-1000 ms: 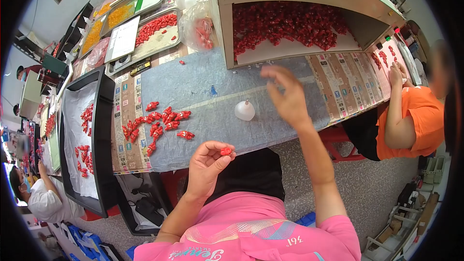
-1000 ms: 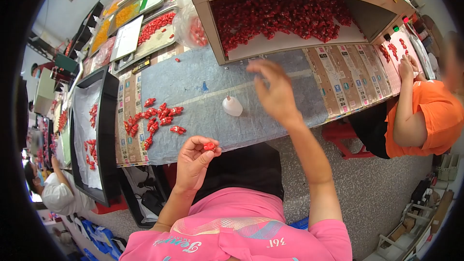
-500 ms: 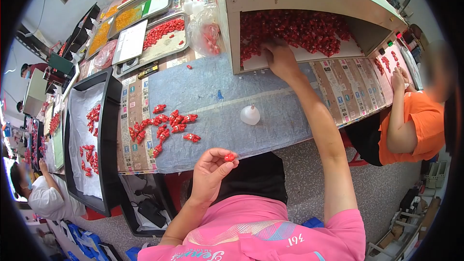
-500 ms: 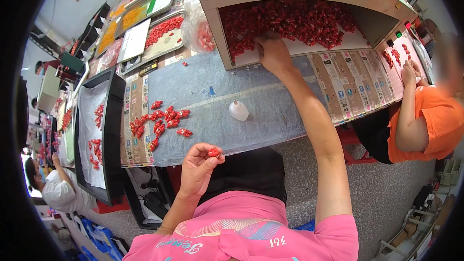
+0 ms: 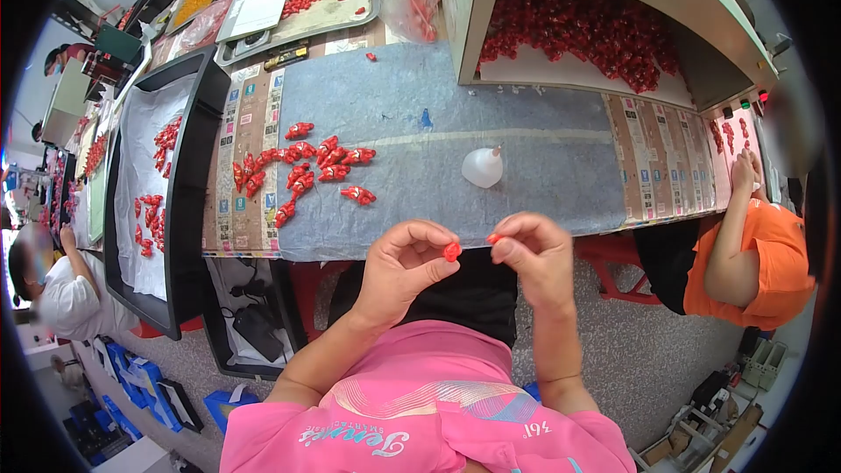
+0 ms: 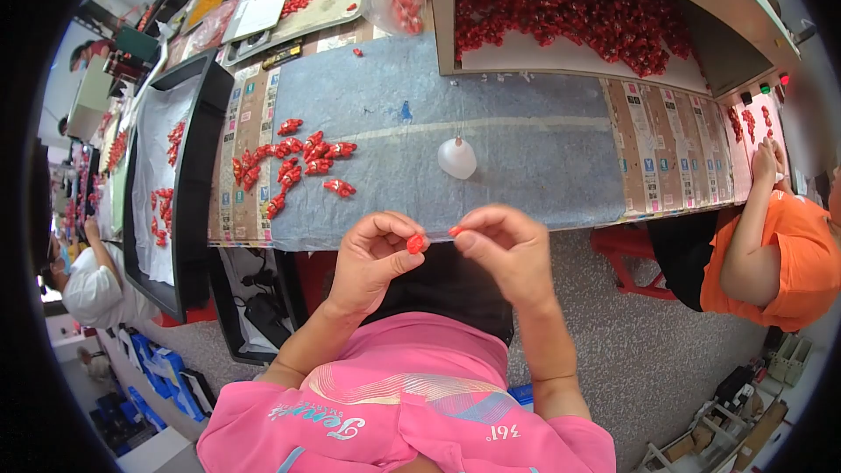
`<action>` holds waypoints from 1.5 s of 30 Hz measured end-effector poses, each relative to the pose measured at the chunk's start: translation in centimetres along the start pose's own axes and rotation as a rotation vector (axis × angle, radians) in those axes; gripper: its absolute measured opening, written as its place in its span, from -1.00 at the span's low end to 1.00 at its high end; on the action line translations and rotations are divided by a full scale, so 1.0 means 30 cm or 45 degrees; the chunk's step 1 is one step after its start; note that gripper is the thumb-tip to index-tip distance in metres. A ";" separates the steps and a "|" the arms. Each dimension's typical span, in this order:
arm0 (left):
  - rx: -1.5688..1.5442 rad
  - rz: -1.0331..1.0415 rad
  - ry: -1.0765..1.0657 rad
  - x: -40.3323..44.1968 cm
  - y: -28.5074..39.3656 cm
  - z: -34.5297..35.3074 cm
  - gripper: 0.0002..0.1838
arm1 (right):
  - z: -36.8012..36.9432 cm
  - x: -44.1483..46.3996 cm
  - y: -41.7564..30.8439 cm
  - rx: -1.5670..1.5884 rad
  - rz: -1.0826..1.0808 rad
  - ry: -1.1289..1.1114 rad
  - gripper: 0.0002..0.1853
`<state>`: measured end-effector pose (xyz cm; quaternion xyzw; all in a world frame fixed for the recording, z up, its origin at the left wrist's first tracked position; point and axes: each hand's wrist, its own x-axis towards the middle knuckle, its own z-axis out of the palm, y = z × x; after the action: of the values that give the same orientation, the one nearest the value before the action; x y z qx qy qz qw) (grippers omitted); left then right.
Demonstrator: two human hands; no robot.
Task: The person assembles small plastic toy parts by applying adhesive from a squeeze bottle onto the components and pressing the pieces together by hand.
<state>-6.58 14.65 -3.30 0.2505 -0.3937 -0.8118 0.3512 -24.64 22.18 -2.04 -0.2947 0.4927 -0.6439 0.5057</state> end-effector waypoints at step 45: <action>0.671 0.491 -0.049 -0.016 -0.008 0.023 -0.76 | 0.042 -0.078 0.057 -0.211 -0.084 0.070 -0.89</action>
<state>-6.84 15.46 -3.04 0.2383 -0.6369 -0.6052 0.4139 -22.17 23.96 -2.92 -0.3340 0.5480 -0.6250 0.4445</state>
